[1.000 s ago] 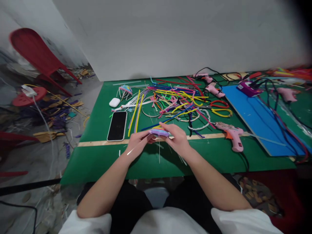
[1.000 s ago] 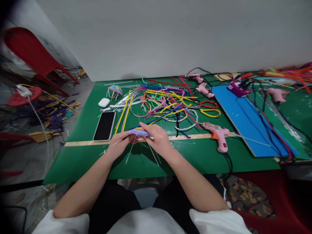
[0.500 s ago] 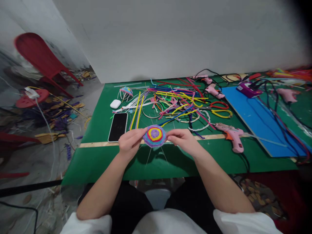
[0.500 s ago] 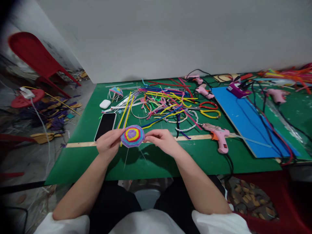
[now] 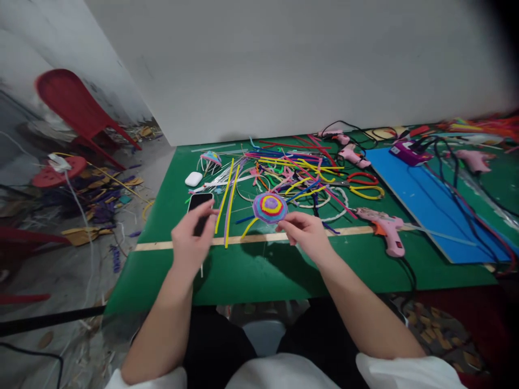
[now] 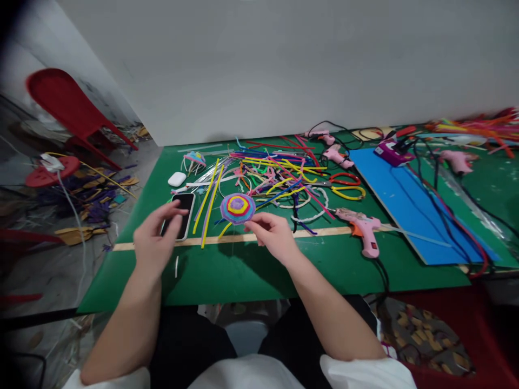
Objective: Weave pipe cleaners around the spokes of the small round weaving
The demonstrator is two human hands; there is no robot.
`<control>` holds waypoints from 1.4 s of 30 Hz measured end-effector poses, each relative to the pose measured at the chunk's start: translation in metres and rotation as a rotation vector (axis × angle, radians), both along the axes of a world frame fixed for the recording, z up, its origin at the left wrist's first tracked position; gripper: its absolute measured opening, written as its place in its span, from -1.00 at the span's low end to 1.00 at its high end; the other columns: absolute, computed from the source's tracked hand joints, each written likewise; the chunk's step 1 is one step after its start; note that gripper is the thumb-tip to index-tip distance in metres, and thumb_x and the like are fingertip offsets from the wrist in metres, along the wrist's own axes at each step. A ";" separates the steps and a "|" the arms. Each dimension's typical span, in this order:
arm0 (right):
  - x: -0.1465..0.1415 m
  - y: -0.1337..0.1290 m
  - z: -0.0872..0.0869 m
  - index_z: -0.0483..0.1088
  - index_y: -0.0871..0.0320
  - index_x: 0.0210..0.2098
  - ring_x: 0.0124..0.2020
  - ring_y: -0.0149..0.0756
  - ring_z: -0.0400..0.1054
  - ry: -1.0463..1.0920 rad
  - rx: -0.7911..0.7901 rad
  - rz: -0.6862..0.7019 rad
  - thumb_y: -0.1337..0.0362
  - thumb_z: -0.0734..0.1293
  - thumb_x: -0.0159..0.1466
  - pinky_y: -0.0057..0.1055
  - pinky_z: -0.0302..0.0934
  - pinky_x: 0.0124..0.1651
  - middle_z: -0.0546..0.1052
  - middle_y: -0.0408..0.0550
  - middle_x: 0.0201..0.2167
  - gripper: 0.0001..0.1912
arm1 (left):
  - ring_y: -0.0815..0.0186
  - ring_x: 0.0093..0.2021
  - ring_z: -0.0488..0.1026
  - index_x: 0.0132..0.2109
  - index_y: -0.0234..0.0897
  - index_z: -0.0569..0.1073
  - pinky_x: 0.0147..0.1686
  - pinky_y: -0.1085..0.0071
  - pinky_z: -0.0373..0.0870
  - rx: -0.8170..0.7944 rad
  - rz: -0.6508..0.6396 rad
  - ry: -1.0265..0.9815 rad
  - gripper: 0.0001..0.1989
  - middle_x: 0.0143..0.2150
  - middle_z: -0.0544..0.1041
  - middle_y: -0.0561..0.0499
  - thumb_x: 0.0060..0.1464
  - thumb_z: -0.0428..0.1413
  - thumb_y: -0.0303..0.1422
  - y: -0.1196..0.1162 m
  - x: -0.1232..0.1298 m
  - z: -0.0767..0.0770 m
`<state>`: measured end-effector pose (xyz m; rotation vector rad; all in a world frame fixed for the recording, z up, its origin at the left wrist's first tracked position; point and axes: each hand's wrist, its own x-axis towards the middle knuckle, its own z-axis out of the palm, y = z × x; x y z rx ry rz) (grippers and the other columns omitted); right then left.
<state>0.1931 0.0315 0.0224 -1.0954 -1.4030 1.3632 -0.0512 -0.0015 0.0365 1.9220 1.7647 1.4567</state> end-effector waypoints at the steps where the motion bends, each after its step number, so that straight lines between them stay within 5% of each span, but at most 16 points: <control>1: -0.003 -0.001 -0.002 0.43 0.18 -0.47 -0.76 -0.55 0.15 0.019 -0.006 -0.011 0.16 0.36 0.09 -0.54 0.09 -0.68 0.51 -0.14 -0.57 -0.81 | 0.30 -0.17 0.49 0.05 -0.23 0.38 -0.06 0.33 0.38 -0.022 -0.063 0.066 -0.64 -0.20 0.56 -0.02 0.07 0.08 -0.36 -0.004 0.008 0.000; 6: -0.015 -0.010 -0.005 0.43 0.18 -0.44 -0.75 -0.51 0.24 0.049 -0.027 0.011 0.14 0.35 0.10 -0.53 0.17 -0.67 0.54 -0.12 -0.53 -0.79 | 0.32 -0.23 0.51 0.00 -0.21 0.43 -0.16 0.39 0.42 0.030 -0.216 0.157 -0.69 -0.22 0.58 -0.02 0.08 0.09 -0.39 -0.006 0.038 -0.012; 11: -0.004 -0.020 0.014 0.48 0.17 -0.32 -0.67 -0.46 0.34 -0.150 -0.026 0.318 0.16 0.33 0.13 -0.53 0.27 -0.59 0.56 -0.10 -0.48 -0.79 | 0.40 -0.30 0.51 -0.20 -0.20 0.54 -0.25 0.49 0.45 0.024 -0.190 -0.043 -0.81 -0.28 0.59 0.05 0.08 0.08 -0.48 -0.001 0.030 -0.018; 13: 0.007 -0.020 0.023 0.49 0.17 -0.37 -0.65 -0.47 0.34 -0.229 0.048 0.338 0.17 0.31 0.16 -0.54 0.26 -0.57 0.54 -0.11 -0.50 -0.80 | 0.41 -0.30 0.51 -0.21 -0.16 0.55 -0.26 0.51 0.45 0.040 -0.199 -0.110 -0.79 -0.31 0.59 0.08 0.05 0.09 -0.51 -0.001 0.024 -0.019; 16: 0.025 -0.015 0.031 0.48 0.15 -0.36 -0.58 -0.44 0.36 -0.277 0.220 0.088 0.18 0.28 0.20 -0.52 0.28 -0.53 0.52 -0.11 -0.52 -0.80 | 0.39 -0.27 0.50 -0.23 -0.12 0.56 -0.21 0.47 0.44 0.147 -0.216 -0.182 -0.76 -0.36 0.59 0.10 0.00 0.13 -0.54 -0.001 0.020 -0.021; 18: 0.033 -0.009 0.030 0.47 0.12 -0.27 -0.37 -0.35 0.43 -0.349 0.404 0.000 0.20 0.31 0.17 -0.44 0.34 -0.36 0.54 -0.06 -0.35 -0.82 | 0.37 -0.27 0.50 -0.24 -0.11 0.56 -0.19 0.44 0.44 0.181 -0.239 -0.226 -0.75 -0.39 0.58 0.10 -0.02 0.14 -0.54 0.000 0.020 -0.023; 23: 0.030 -0.006 0.022 0.23 0.04 0.12 0.11 -0.20 0.21 -0.516 0.746 0.204 0.23 0.34 0.17 -0.17 0.16 0.14 0.35 0.03 0.07 -0.48 | 0.35 -0.29 0.51 -0.28 -0.16 0.57 -0.27 0.47 0.45 0.142 -0.275 -0.333 -0.82 -0.38 0.58 0.06 -0.02 0.14 -0.50 -0.001 0.022 -0.026; 30: 0.009 -0.011 0.004 0.25 0.06 0.11 -0.02 -0.23 0.34 -0.421 1.092 0.064 0.40 0.29 0.18 -0.26 0.29 -0.02 0.48 0.04 -0.08 -0.50 | 0.34 -0.35 0.53 -0.32 -0.24 0.56 -0.33 0.49 0.47 -0.122 -0.331 -0.242 -0.88 -0.36 0.59 0.00 0.03 0.12 -0.39 -0.003 0.030 -0.020; 33: 0.010 -0.011 0.002 0.27 0.12 0.10 -0.16 -0.28 0.41 -0.445 1.063 0.055 0.45 0.26 0.19 -0.36 0.33 -0.17 0.52 0.06 -0.12 -0.53 | 0.31 -0.27 0.53 -0.13 -0.25 0.52 -0.23 0.44 0.47 -0.196 -0.386 -0.081 -0.78 -0.26 0.59 -0.04 0.04 0.11 -0.37 -0.003 0.031 -0.017; 37: 0.008 -0.013 0.003 0.36 0.18 0.02 -0.26 -0.29 0.46 -0.546 0.855 0.170 0.39 0.21 0.24 -0.39 0.33 -0.25 0.56 0.03 -0.20 -0.65 | 0.25 -0.07 0.47 0.21 -0.22 0.20 -0.05 0.34 0.39 -0.170 -0.483 0.129 -0.37 -0.03 0.50 -0.08 -0.02 0.16 -0.36 -0.004 0.031 -0.017; 42: 0.005 -0.014 0.018 0.43 0.14 -0.03 -0.43 -0.38 0.45 -0.479 0.430 0.331 0.33 0.23 0.23 -0.51 0.28 -0.38 0.59 -0.10 -0.35 -0.67 | 0.27 -0.17 0.51 0.12 -0.14 0.34 -0.17 0.43 0.41 -0.249 -0.492 0.198 -0.56 -0.05 0.52 -0.01 0.06 0.05 -0.43 -0.009 0.038 -0.013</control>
